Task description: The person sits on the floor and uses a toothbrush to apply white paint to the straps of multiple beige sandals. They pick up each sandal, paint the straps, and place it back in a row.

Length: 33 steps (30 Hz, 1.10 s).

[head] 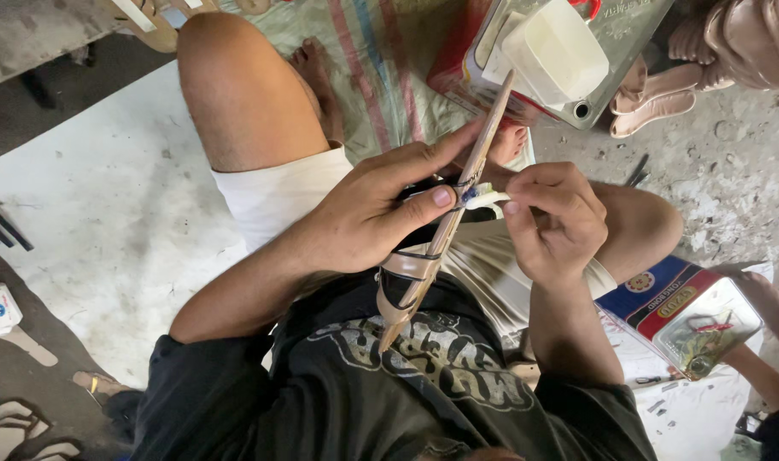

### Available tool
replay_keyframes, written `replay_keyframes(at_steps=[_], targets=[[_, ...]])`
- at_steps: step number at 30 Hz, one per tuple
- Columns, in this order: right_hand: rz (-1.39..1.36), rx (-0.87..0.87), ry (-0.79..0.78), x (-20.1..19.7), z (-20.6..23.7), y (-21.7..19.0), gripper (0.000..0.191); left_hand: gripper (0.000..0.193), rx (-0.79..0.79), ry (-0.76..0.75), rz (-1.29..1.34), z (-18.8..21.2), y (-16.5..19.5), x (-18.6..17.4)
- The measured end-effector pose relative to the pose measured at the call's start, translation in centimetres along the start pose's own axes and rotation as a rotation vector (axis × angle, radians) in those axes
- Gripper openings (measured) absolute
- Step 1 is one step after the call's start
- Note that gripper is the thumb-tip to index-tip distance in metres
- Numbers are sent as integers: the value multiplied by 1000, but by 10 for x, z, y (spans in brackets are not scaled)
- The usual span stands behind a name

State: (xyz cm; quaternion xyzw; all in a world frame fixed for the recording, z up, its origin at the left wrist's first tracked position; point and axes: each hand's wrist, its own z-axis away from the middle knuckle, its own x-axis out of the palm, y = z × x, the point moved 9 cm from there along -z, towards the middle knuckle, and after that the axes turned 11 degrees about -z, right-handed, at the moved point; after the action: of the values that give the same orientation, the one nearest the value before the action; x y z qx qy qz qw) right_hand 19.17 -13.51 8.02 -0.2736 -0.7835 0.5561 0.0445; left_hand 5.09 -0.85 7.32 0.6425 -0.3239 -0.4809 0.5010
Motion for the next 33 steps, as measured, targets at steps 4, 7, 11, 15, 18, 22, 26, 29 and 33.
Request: replay_keyframes(at_steps=[4, 7, 11, 15, 18, 22, 26, 29, 33], targets=[[39, -46, -42, 5, 2, -6, 15, 61, -54, 8, 53, 2, -6, -1], [54, -69, -64, 5, 3, -11, 15, 62, -75, 4, 53, 3, -7, -1], [130, -22, -15, -1, 5, -11, 13, 53, 75, 46, 94, 4, 7, -4], [136, 12, 52, -3, 8, -9, 13, 58, 2, 24, 85, 3, 0, -1], [79, -21, 36, 1, 10, -8, 14, 56, 2, 28, 60, 4, 1, -1], [28, 6, -23, 9, 15, -2, 13, 57, -28, 62, -49, 7, 1, -5], [-51, 45, -56, 18, 24, 2, 14, 52, 83, 164, -74, 10, 12, -16], [-134, 38, -66, 21, 28, 3, 14, 50, 143, 210, -130, 13, 16, -21], [-296, 108, -124, 18, 33, 9, 11, 49, 158, 207, -122, 16, 12, -20]])
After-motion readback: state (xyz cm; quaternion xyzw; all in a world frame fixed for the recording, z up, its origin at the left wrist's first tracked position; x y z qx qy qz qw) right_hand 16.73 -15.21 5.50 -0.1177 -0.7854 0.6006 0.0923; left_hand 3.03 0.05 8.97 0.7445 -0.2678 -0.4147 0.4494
